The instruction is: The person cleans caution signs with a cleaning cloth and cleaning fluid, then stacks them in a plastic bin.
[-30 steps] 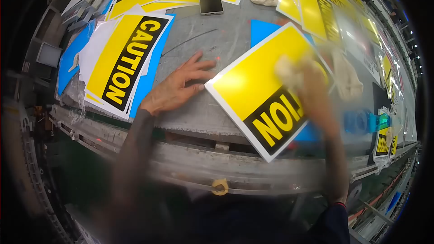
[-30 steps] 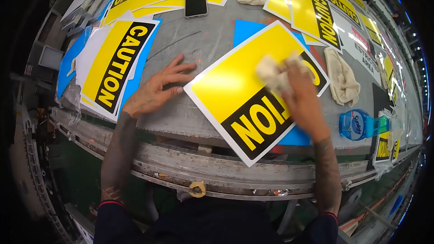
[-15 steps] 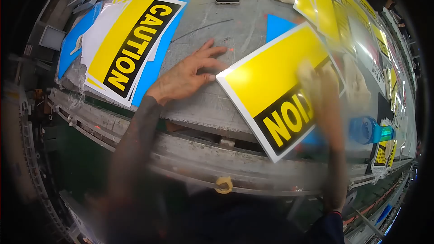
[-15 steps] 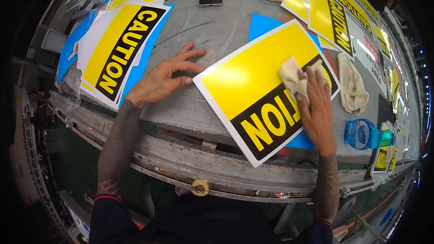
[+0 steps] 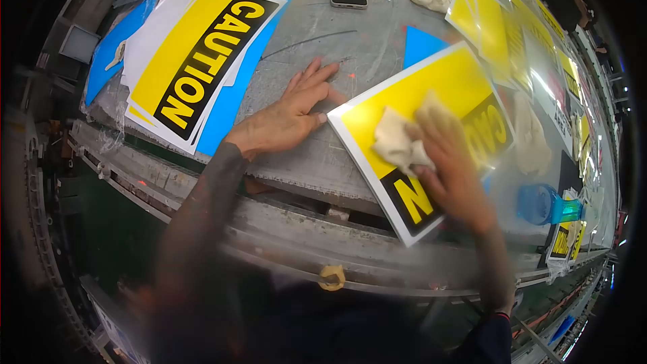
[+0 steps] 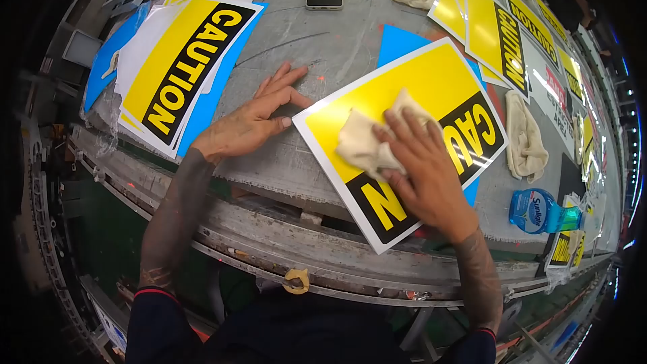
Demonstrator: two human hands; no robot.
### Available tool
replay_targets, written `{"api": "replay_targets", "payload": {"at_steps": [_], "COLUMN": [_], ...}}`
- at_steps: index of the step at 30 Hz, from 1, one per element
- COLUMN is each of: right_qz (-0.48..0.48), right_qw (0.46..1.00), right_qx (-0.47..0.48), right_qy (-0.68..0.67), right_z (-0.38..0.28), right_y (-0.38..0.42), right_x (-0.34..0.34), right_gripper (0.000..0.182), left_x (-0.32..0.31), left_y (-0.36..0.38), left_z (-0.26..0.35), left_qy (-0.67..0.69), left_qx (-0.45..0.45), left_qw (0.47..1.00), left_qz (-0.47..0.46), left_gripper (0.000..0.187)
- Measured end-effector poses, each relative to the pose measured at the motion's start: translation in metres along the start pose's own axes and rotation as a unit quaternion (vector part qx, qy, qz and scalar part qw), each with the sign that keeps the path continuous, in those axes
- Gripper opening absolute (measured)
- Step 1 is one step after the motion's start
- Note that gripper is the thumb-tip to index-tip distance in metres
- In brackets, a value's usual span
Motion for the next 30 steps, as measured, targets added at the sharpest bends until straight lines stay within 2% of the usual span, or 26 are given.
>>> {"api": "replay_targets", "payload": {"at_steps": [4,23,30], "right_qz": [0.040,0.054,0.051], "right_qw": [0.999,0.998,0.998], "right_qx": [-0.011,-0.010,-0.012], "right_qy": [0.007,0.015,0.019], "right_z": [0.0113,0.0127,0.0117], "right_y": [-0.0032,-0.0019,-0.0019], "right_x": [-0.0045,-0.0078,-0.0069], "right_gripper": [0.059,0.059,0.058], "left_x": [0.0018,0.0037,0.0089], "left_y": [-0.0009,0.0003,0.0034], "left_z": [0.0034,0.0006,-0.0042], "left_qy": [0.002,0.011,0.061], "left_qx": [0.013,0.015,0.022], "left_qw": [1.000,1.000,0.998], "left_qz": [-0.004,-0.012,-0.011], "left_gripper": [0.037,0.036,0.044]}}
Point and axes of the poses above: each hand's wrist, its own y-axis away from the middle knuckle, its own x-axis out of the back of the hand, z = x × y, the point moved 1 cm from there along -y, towards the middle knuckle, and after that the axes turned 10 degrees about -y, right-handed, at the moved point
